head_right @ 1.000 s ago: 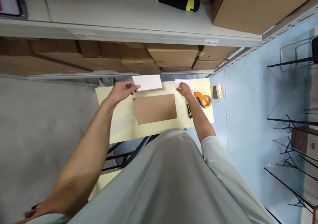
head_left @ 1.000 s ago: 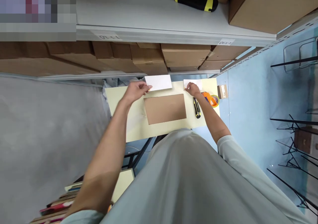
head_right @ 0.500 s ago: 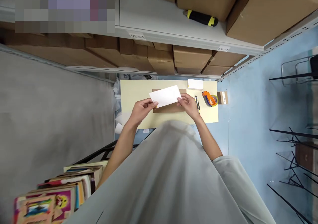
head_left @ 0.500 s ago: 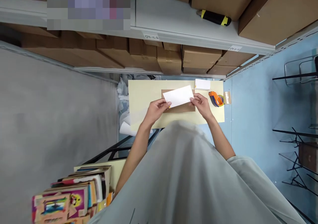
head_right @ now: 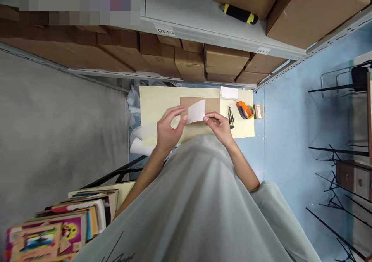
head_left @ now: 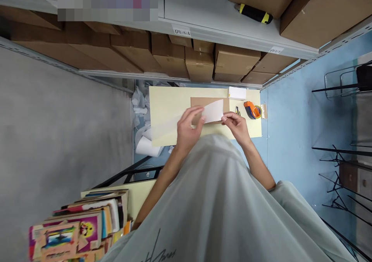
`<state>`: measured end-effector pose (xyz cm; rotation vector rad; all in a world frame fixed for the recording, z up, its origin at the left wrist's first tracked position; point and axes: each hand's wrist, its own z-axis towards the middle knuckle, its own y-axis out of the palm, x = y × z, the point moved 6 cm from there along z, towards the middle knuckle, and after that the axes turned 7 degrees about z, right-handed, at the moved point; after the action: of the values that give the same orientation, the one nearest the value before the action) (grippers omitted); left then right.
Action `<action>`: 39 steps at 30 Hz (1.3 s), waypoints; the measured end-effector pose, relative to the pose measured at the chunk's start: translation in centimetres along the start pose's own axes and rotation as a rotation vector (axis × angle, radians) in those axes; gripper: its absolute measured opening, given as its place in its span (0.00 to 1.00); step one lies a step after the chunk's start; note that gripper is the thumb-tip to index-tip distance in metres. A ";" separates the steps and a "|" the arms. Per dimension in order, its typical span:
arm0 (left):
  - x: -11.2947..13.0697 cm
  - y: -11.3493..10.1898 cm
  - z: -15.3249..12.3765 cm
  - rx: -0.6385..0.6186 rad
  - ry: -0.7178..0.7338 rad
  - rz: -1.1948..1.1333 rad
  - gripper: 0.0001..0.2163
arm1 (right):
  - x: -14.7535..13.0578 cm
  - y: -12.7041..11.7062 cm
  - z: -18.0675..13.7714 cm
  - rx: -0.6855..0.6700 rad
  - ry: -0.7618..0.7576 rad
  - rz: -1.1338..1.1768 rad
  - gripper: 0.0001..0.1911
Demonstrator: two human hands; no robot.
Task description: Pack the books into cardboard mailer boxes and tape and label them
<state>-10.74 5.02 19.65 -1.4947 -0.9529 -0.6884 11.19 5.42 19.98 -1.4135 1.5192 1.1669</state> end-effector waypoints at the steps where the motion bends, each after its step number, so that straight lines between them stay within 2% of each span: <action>1: 1.2 0.5 -0.6 -0.071 0.035 -0.018 0.15 | -0.3 0.4 -0.1 0.000 -0.020 0.000 0.29; 3: 2.8 1.0 -1.5 -0.127 0.091 -0.094 0.15 | -0.9 1.3 -0.3 -0.008 -0.040 0.015 0.28; 5: 3.5 1.0 -2.0 -0.083 0.150 -0.187 0.16 | -1.4 1.8 -0.6 -0.023 -0.042 0.036 0.28; 8: 3.3 0.7 -2.0 -0.014 0.229 -0.285 0.17 | -1.8 2.3 -1.1 -0.056 -0.046 0.056 0.27; 11: 2.7 0.4 -1.8 -0.001 0.259 -0.307 0.15 | -2.0 2.5 -1.3 -0.087 -0.051 0.059 0.26; 18: 2.7 -0.5 -1.6 -0.026 0.252 -0.296 0.16 | -1.9 3.1 -1.0 -0.126 -0.075 0.024 0.26; 26: 3.5 0.0 -1.3 -0.028 0.233 -0.325 0.21 | -1.5 3.3 -0.3 -0.127 -0.157 -0.076 0.26; 39: 3.6 0.5 -0.1 -0.082 0.244 -0.344 0.15 | -1.4 2.4 0.1 -0.104 -0.187 -0.064 0.23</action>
<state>-8.55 5.56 22.44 -1.2911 -1.0104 -1.1435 8.93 5.89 21.59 -1.3685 1.2913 1.3155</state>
